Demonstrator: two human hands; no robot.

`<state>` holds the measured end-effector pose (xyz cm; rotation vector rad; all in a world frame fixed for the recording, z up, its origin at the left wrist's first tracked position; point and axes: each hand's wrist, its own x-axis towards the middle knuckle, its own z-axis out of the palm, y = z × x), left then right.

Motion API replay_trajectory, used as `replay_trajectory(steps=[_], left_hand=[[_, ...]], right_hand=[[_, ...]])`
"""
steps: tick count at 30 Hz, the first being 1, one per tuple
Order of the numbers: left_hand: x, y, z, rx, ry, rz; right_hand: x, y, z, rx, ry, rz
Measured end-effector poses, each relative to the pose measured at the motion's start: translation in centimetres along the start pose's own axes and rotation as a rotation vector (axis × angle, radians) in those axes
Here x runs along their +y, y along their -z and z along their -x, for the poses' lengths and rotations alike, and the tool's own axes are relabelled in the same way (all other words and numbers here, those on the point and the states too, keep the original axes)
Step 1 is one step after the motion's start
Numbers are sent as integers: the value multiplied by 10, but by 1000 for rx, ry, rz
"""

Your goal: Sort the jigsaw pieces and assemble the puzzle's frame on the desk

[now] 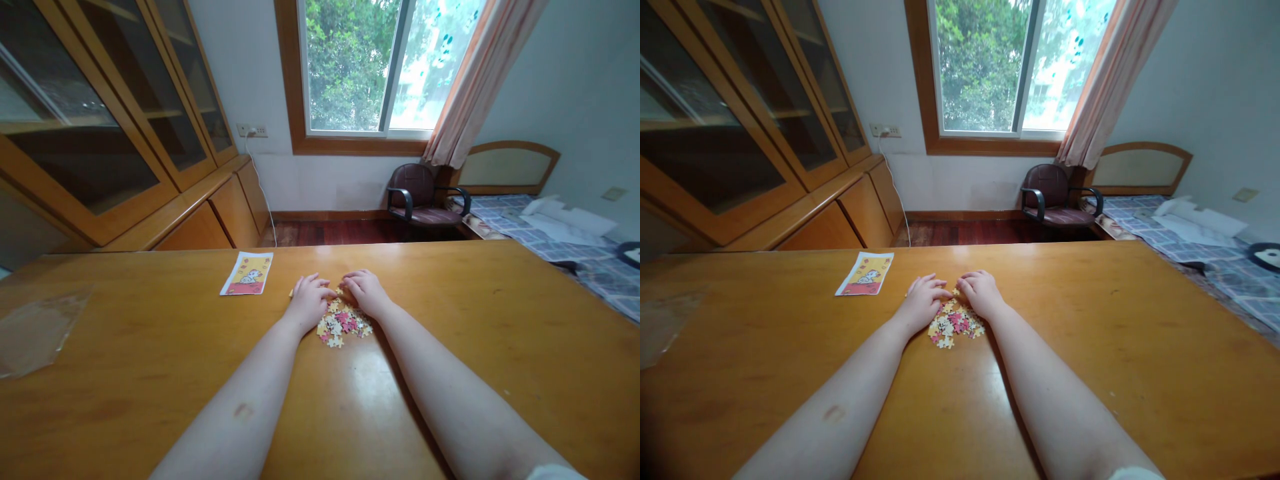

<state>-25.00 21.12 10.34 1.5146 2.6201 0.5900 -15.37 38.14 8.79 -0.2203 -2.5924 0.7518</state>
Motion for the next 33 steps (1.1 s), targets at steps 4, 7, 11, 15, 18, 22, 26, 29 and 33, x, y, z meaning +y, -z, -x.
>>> replay_trajectory(steps=[4,7,11,15,18,22,26,29,33], left_hand=[[0,-1,-1,31,33,-8],[-3,-1,-2,82,112,-16],[-7,-2,-3,137,189,-25],[-6,-6,-2,77,135,-56],[-5,-7,-1,-5,86,-68],[-3,-3,-2,31,224,-82],[-2,1,-3,79,298,-75],[-2,-1,-3,82,250,-62],[-4,-6,-3,44,155,-62]], right_hand=[[1,0,-1,44,-19,-27],[1,1,-1,-8,35,-43],[1,0,-1,-54,19,-23],[0,-1,2,-153,-10,30],[-1,2,2,-124,15,15],[-2,6,0,-117,75,-76],[-5,7,1,-212,37,-28],[-6,6,2,-224,-33,31],[-3,5,3,-198,-24,34]])
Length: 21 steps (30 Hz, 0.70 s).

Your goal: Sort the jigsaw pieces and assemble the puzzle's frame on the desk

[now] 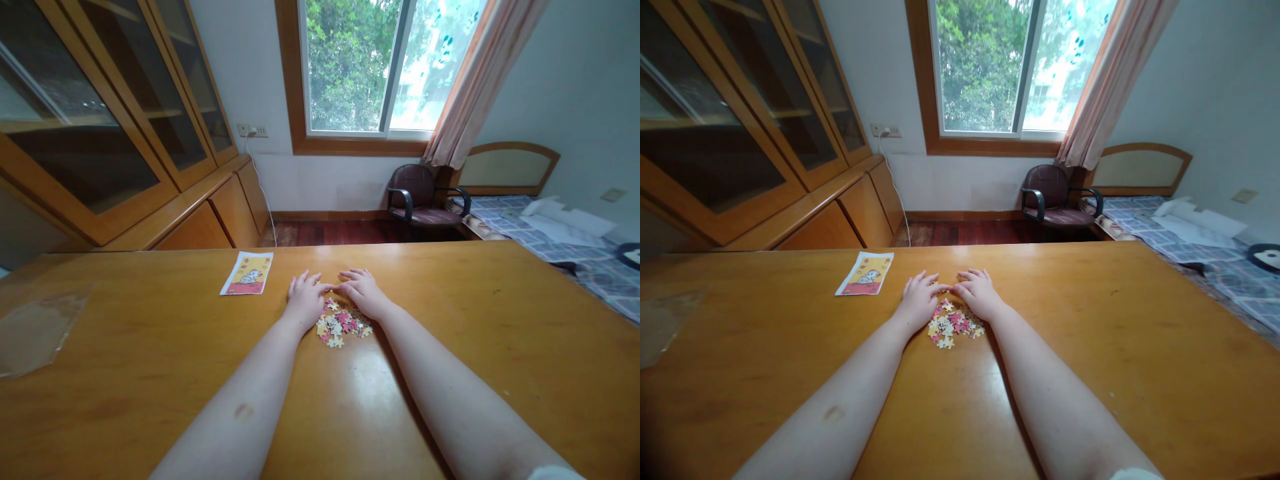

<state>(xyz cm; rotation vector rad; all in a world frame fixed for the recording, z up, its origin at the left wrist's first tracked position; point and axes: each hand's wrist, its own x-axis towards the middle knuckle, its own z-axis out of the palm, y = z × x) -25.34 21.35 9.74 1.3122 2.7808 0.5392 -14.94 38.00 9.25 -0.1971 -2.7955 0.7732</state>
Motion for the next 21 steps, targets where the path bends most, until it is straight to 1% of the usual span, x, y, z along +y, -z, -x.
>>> replay_trajectory(steps=[2,5,8,11,14,17,21], left_hand=[[-1,-1,0,-10,-20,-3],[-1,-1,0,4,21,-2],[0,1,0,18,70,4],[0,3,0,30,75,16],[0,3,-1,52,30,32],[-1,3,-1,59,-38,44],[-2,3,-1,52,-52,69]], right_hand=[[1,0,-1,60,46,-34],[1,1,-2,95,124,-93],[-2,2,-1,33,194,-121],[-6,3,0,-27,227,-126],[-6,2,-1,-26,212,-101],[-4,1,-2,19,170,-79],[1,-1,-3,118,41,-32]])
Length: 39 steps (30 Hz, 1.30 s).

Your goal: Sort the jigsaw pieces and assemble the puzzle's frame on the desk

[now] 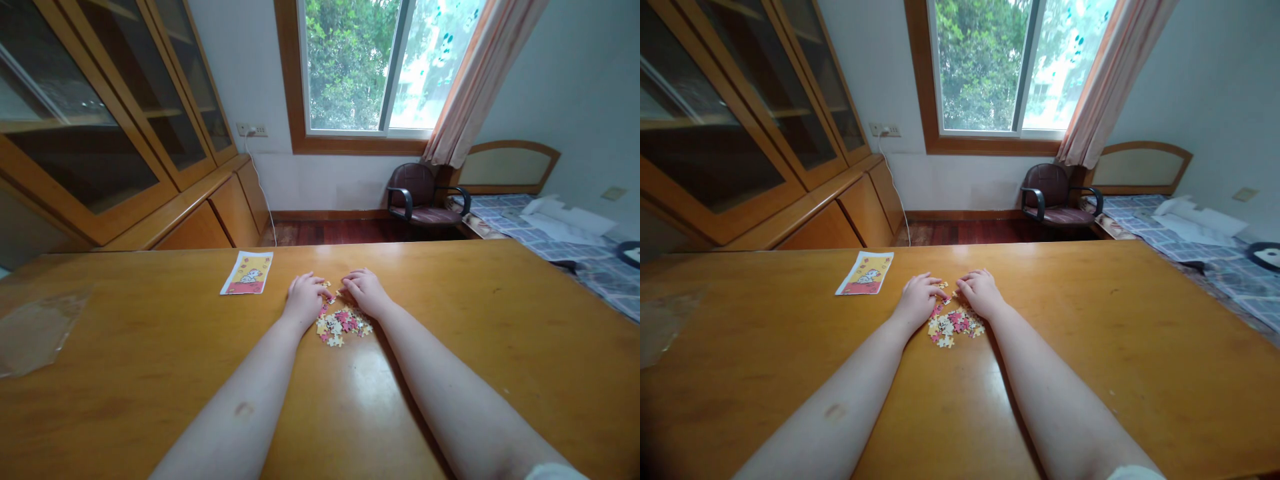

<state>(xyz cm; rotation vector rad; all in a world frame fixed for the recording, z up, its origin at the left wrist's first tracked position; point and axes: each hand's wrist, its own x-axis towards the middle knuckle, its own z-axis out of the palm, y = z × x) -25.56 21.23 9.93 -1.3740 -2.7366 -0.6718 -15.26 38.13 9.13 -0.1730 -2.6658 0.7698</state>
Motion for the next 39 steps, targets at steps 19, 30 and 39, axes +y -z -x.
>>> replay_trajectory(steps=[19,30,39], left_hand=[[3,-4,4,13,-22,38],[2,0,1,64,59,39],[0,0,2,104,94,-22]], right_hand=[[-6,2,1,10,176,-20],[-5,-1,0,-6,153,-26],[-4,-4,2,-70,140,67]])
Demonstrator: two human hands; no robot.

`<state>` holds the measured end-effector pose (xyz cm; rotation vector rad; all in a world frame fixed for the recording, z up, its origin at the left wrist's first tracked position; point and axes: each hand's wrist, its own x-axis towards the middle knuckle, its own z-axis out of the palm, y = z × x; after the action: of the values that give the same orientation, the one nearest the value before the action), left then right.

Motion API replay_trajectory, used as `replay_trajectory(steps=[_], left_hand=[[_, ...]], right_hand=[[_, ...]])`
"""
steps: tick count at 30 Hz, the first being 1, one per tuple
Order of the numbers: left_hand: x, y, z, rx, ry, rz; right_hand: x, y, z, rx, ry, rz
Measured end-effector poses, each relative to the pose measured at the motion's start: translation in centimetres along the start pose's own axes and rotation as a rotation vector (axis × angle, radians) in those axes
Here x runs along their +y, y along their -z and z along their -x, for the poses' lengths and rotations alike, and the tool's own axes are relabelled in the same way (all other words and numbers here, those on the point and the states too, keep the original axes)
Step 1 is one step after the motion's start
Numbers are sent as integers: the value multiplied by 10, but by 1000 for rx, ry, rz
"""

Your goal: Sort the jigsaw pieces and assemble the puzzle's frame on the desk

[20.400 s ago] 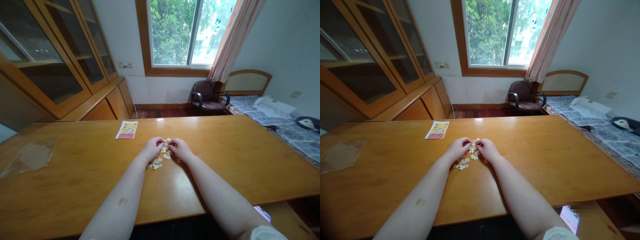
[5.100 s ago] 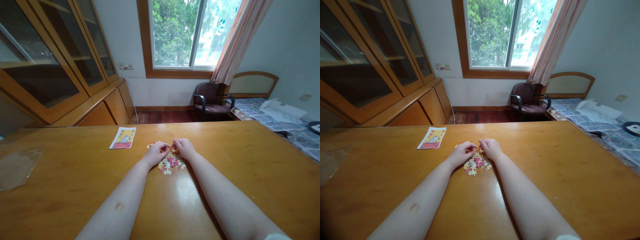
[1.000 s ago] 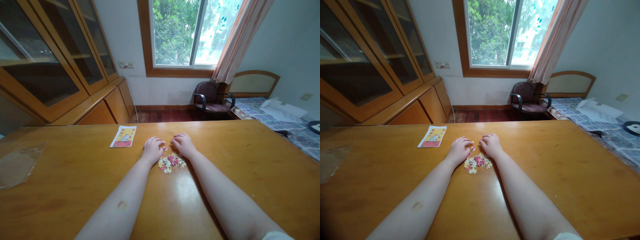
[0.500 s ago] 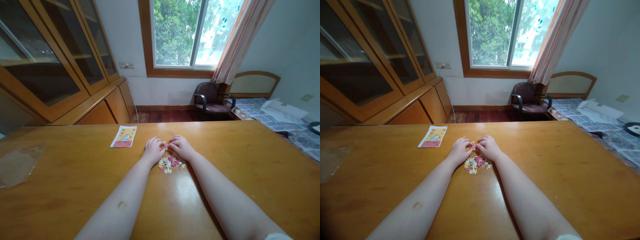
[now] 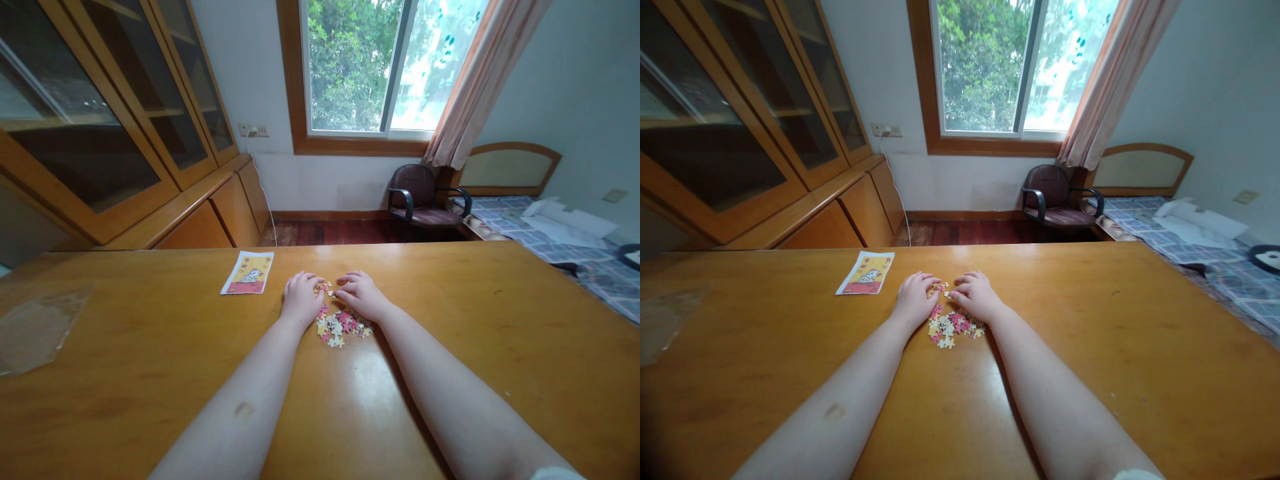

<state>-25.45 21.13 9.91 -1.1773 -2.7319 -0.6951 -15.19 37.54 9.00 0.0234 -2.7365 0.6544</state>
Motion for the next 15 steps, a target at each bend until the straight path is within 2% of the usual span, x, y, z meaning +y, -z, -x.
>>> replay_trajectory(steps=[5,12,15], left_hand=[[6,1,4,-96,-128,29],[3,1,0,-82,-89,47],[1,2,-1,-30,-37,-5]], right_hand=[[2,0,-1,15,3,-79],[2,2,-1,194,-91,-177],[3,3,-2,180,-96,-189]])
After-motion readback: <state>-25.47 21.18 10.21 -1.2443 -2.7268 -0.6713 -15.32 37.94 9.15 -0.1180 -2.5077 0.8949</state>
